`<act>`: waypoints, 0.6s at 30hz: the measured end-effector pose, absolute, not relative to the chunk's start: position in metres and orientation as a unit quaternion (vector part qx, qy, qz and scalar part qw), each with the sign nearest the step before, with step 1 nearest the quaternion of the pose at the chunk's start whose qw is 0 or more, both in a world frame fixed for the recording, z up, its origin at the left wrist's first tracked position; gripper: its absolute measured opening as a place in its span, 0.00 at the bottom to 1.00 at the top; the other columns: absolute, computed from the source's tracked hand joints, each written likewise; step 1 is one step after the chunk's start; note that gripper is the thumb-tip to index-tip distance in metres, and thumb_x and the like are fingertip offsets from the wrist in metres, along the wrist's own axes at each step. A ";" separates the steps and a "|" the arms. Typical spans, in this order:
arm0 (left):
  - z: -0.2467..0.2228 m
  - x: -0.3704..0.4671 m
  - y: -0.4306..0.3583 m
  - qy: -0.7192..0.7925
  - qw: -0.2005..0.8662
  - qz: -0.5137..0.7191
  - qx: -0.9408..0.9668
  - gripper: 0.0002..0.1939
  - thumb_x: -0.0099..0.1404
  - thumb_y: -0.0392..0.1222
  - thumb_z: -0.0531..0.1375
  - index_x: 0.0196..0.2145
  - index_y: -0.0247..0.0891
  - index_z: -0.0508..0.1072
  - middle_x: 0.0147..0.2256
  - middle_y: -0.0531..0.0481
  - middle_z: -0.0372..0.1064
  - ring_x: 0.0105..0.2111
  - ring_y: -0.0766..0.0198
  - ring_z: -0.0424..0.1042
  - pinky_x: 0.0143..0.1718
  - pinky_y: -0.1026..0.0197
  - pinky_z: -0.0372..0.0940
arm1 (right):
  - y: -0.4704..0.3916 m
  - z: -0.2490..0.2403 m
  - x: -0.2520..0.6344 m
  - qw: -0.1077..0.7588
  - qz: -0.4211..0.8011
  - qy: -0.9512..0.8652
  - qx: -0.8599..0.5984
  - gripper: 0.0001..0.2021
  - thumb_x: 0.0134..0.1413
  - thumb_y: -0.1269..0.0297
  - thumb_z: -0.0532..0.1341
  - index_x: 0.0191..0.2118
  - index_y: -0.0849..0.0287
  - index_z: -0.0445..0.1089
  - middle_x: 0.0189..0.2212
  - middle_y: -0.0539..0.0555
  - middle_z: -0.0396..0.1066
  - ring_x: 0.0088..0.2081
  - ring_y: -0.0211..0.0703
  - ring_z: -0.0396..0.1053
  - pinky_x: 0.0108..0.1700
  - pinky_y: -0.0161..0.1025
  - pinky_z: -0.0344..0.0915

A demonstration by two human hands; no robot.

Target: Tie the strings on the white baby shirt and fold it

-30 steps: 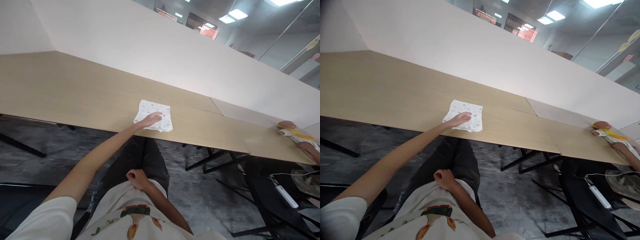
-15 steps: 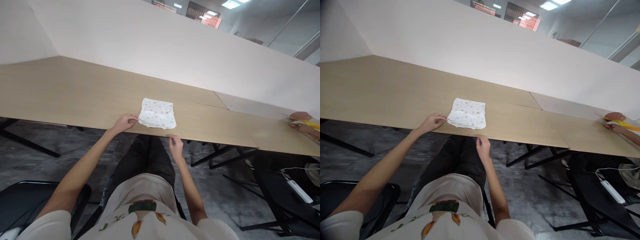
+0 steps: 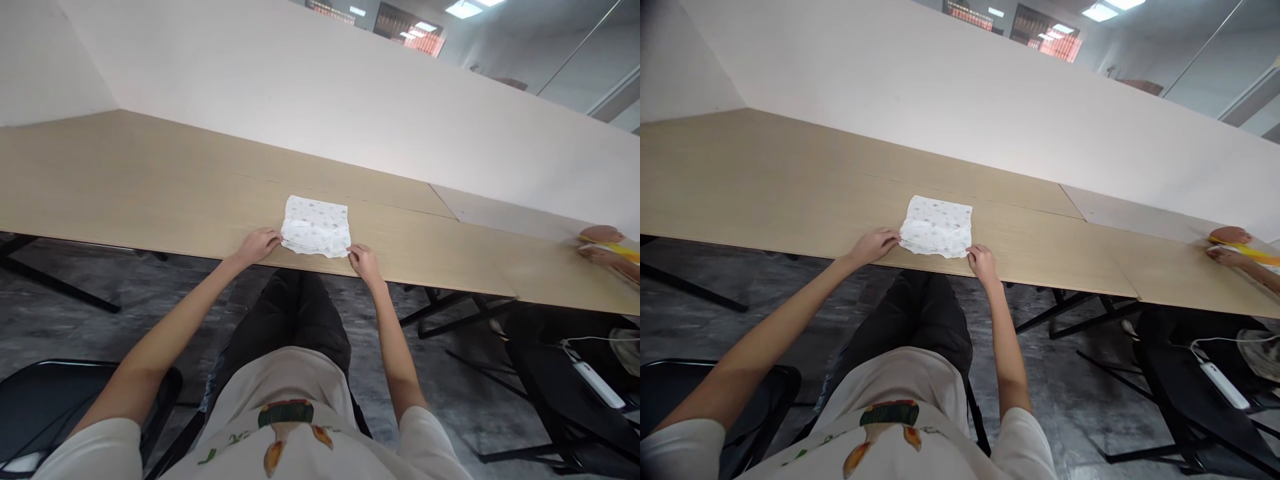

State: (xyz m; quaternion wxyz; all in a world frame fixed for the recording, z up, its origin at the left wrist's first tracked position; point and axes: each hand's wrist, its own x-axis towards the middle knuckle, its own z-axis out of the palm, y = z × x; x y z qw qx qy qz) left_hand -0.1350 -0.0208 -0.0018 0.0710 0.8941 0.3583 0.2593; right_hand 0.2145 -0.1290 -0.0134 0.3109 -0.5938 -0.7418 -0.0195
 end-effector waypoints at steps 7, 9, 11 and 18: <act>-0.002 -0.135 -0.034 0.364 -0.008 0.256 0.895 0.19 0.72 0.45 0.43 0.38 0.36 0.72 0.39 0.38 0.74 0.41 0.51 0.72 0.46 0.50 0.67 | -0.147 -0.017 0.211 0.357 -0.007 -0.750 -0.557 0.17 0.58 0.73 0.53 0.48 0.59 0.75 0.46 0.60 0.76 0.47 0.51 0.73 0.51 0.48 0.71; -0.002 -0.135 -0.036 0.361 -0.033 0.246 0.899 0.19 0.72 0.44 0.43 0.38 0.36 0.72 0.39 0.37 0.74 0.41 0.50 0.72 0.46 0.50 0.66 | -0.150 -0.018 0.209 0.346 -0.016 -0.761 -0.548 0.18 0.58 0.73 0.54 0.51 0.59 0.74 0.49 0.61 0.75 0.50 0.53 0.72 0.53 0.51 0.70; -0.001 -0.135 -0.036 0.360 -0.050 0.239 0.900 0.19 0.72 0.43 0.43 0.38 0.35 0.71 0.39 0.37 0.74 0.41 0.50 0.73 0.45 0.49 0.66 | -0.150 -0.020 0.209 0.334 -0.025 -0.771 -0.542 0.18 0.60 0.70 0.55 0.52 0.58 0.74 0.51 0.62 0.73 0.54 0.54 0.71 0.56 0.52 0.69; 0.004 -0.134 -0.034 0.360 -0.056 0.257 0.895 0.14 0.70 0.41 0.47 0.38 0.36 0.71 0.37 0.38 0.74 0.41 0.50 0.73 0.45 0.49 0.65 | -0.140 -0.023 0.217 0.304 -0.031 -0.786 -0.538 0.13 0.65 0.65 0.54 0.39 0.56 0.78 0.49 0.62 0.73 0.51 0.53 0.72 0.53 0.51 0.71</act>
